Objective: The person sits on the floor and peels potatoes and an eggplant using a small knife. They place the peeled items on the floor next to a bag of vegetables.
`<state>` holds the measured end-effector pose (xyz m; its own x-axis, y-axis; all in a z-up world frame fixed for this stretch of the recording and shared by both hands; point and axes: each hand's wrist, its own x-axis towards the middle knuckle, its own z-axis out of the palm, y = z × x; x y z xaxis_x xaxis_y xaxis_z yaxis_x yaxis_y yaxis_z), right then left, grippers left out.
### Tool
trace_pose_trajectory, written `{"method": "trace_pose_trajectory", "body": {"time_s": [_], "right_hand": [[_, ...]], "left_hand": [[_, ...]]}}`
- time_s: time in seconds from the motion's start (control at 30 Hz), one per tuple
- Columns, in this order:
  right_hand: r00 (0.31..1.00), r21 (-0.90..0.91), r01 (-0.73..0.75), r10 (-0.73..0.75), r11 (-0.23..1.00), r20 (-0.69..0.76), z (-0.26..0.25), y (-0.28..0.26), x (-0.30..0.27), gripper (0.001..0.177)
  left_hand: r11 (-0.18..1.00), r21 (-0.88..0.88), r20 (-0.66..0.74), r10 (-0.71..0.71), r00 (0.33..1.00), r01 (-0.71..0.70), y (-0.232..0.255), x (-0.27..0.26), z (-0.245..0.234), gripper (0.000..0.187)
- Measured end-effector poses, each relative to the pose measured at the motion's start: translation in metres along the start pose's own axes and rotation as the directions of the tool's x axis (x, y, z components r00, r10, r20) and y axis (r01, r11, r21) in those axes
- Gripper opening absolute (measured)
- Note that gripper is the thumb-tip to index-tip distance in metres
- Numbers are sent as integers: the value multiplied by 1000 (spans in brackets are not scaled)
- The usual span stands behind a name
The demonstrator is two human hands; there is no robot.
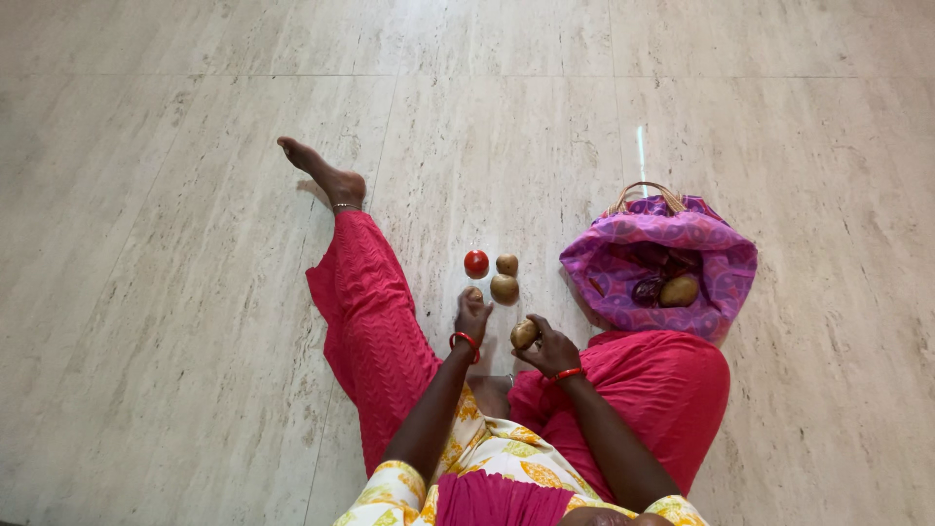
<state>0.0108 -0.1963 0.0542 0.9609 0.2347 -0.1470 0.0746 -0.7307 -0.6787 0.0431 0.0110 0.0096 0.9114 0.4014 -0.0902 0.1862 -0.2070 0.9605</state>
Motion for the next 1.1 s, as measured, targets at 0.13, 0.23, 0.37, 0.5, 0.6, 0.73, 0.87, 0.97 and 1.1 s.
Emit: {"method": "trace_pose_trajectory", "body": {"time_s": [0.13, 0.23, 0.37, 0.5, 0.6, 0.73, 0.87, 0.97, 1.1], "right_hand": [[975, 106, 186, -197, 977, 107, -2, -15, -10, 91], [950, 208, 262, -290, 942, 117, -2, -23, -18, 88], [986, 361, 52, -106, 931, 131, -1, -15, -18, 78], [979, 798, -170, 189, 579, 71, 13, 11, -5, 47], [963, 770, 11, 201, 638, -180, 27, 16, -3, 32], [940, 673, 58, 186, 737, -286, 43, 9, -4, 30], [910, 734, -8, 309, 679, -276, 43, 7, 12, 32], [874, 815, 14, 389, 579, -291, 40, 10, 14, 32], [852, 940, -27, 500, 341, -157, 40, 10, 13, 31]], "left_hand": [[647, -369, 788, -163, 594, 667, -12, -50, -15, 45], [463, -491, 803, -86, 589, 738, -14, -65, -27, 38], [173, -543, 826, -63, 559, 822, -6, -58, -25, 36], [254, -556, 730, -305, 611, 792, -5, -51, -16, 39], [340, -531, 683, -370, 630, 776, -10, -52, -11, 43], [350, -507, 669, -417, 615, 788, -9, -49, -6, 46], [358, -491, 664, -437, 607, 794, -5, -49, 0, 42], [435, -455, 652, -432, 623, 777, -5, -51, 4, 36], [496, -378, 696, -404, 593, 782, -5, -55, 6, 39]]}}
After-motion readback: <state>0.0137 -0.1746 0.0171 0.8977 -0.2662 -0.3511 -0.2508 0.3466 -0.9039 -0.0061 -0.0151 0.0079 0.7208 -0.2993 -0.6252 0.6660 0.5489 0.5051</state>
